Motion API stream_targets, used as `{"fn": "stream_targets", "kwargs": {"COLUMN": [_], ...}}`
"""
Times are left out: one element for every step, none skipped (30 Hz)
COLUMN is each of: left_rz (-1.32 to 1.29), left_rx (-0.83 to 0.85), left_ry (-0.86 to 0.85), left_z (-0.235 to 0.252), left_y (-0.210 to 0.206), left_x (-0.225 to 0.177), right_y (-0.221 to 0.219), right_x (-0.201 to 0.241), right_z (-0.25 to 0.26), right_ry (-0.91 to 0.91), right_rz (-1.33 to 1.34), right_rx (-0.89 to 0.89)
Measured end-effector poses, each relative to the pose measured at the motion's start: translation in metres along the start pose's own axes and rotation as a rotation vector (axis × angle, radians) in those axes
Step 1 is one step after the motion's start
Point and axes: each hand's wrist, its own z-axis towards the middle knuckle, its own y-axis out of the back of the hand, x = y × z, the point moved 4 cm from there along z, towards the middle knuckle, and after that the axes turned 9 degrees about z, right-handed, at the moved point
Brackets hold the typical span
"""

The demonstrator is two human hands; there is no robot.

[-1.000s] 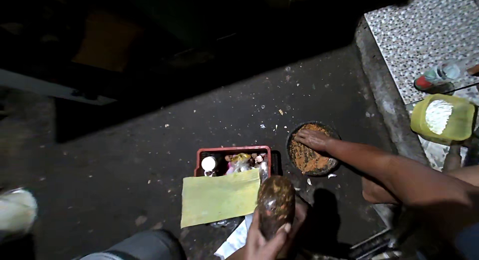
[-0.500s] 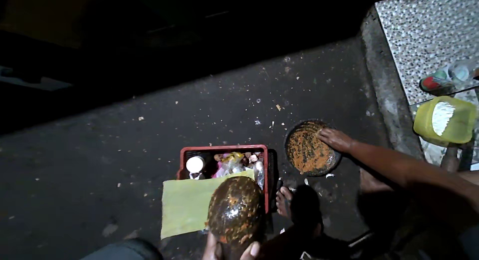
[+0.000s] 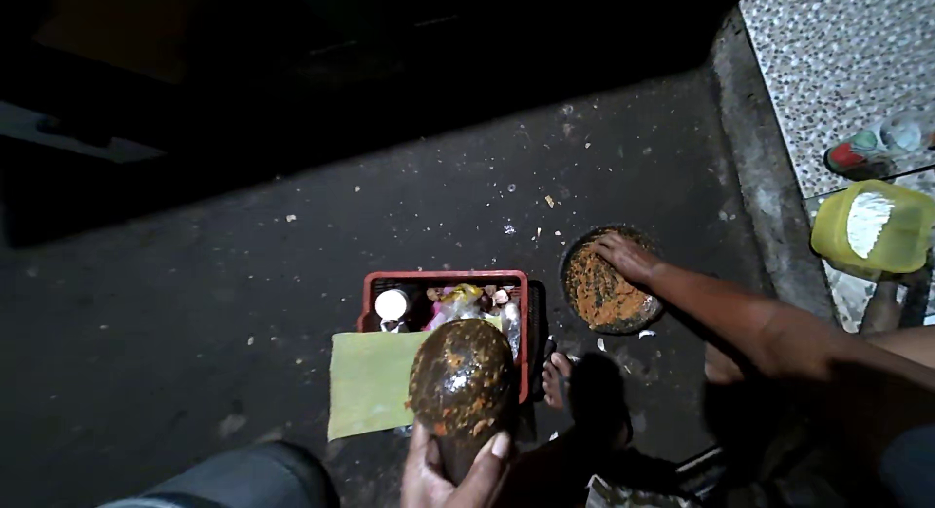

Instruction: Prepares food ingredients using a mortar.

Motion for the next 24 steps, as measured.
{"fn": "stream_targets", "kwargs": {"left_rz": [-0.003,-0.005,-0.003,-0.008,-0.018,-0.028,-0.041,-0.049,-0.054,-0.057,-0.062,-0.066,-0.067,-0.066,-0.066,-0.065,-0.064,-0.069,-0.073,-0.073,-0.074,-0.073,-0.076,-0.078], "left_rx": [-0.004,-0.015,-0.024,-0.031,-0.029,-0.021,-0.012,-0.006,-0.003,-0.002,-0.008,-0.017,-0.024,-0.036,-0.041,-0.046,-0.051,-0.059,-0.07,-0.076,-0.08,-0.087,-0.09,-0.093], "left_ry": [-0.002,-0.008,-0.008,-0.009,-0.012,-0.019,-0.026,-0.032,-0.038,-0.042,-0.041,-0.041,-0.04,-0.04,-0.043,-0.049,-0.055,-0.061,-0.066,-0.067,-0.068,-0.065,-0.063,-0.062], "left_z": [0.002,0.003,0.003,0.003,0.004,0.004,0.005,0.004,0.004,0.003,0.003,0.002,0.001,0.001,0.0,0.0,-0.001,-0.001,-0.002,-0.002,-0.003,-0.004,-0.003,-0.003], "left_y": [-0.001,-0.001,0.0,0.001,0.002,0.002,0.003,0.003,0.003,0.002,0.002,0.002,0.003,0.003,0.005,0.006,0.008,0.009,0.009,0.01,0.011,0.013,0.014,0.015], "left_x": [-0.001,-0.003,-0.004,-0.004,-0.003,-0.003,-0.003,-0.003,-0.003,-0.005,-0.006,-0.006,-0.007,-0.008,-0.008,-0.007,-0.007,-0.006,-0.006,-0.006,-0.005,-0.005,-0.005,-0.004], "right_y": [0.0,-0.003,-0.01,-0.022,-0.034,-0.041,-0.043,-0.039,-0.032,-0.026,-0.021,-0.017,-0.017,-0.021,-0.028,-0.037,-0.047,-0.059,-0.07,-0.079,-0.086,-0.092,-0.094,-0.093], "right_x": [-0.006,-0.009,-0.013,-0.017,-0.021,-0.021,-0.018,-0.012,-0.007,-0.004,-0.002,0.001,0.006,0.01,0.014,0.02,0.026,0.032,0.038,0.042,0.045,0.045,0.043,0.039], "right_z": [0.002,-0.002,-0.011,-0.025,-0.041,-0.056,-0.067,-0.071,-0.068,-0.058,-0.045,-0.031,-0.018,-0.007,0.002,0.009,0.012,0.012,0.01,0.005,-0.003,-0.014,-0.026,-0.037], "right_ry": [0.009,0.008,-0.015,-0.04,-0.057,-0.07,-0.078,-0.092,-0.121,-0.153,-0.187,-0.205,-0.202,-0.206,-0.222,-0.244,-0.258,-0.259,-0.243,-0.211,-0.167,-0.106,-0.039,0.028], "right_rz": [-0.029,-0.042,-0.046,-0.033,-0.012,0.004,0.01,0.012,0.028,0.045,0.064,0.08,0.087,0.094,0.109,0.133,0.164,0.186,0.201,0.212,0.216,0.205,0.196,0.175], "right_rx": [-0.009,0.001,0.039,0.097,0.161,0.217,0.258,0.268,0.235,0.15,0.059,-0.031,-0.115,-0.173,-0.213,-0.248,-0.263,-0.248,-0.212,-0.157,-0.072,0.026,0.124,0.207]}}
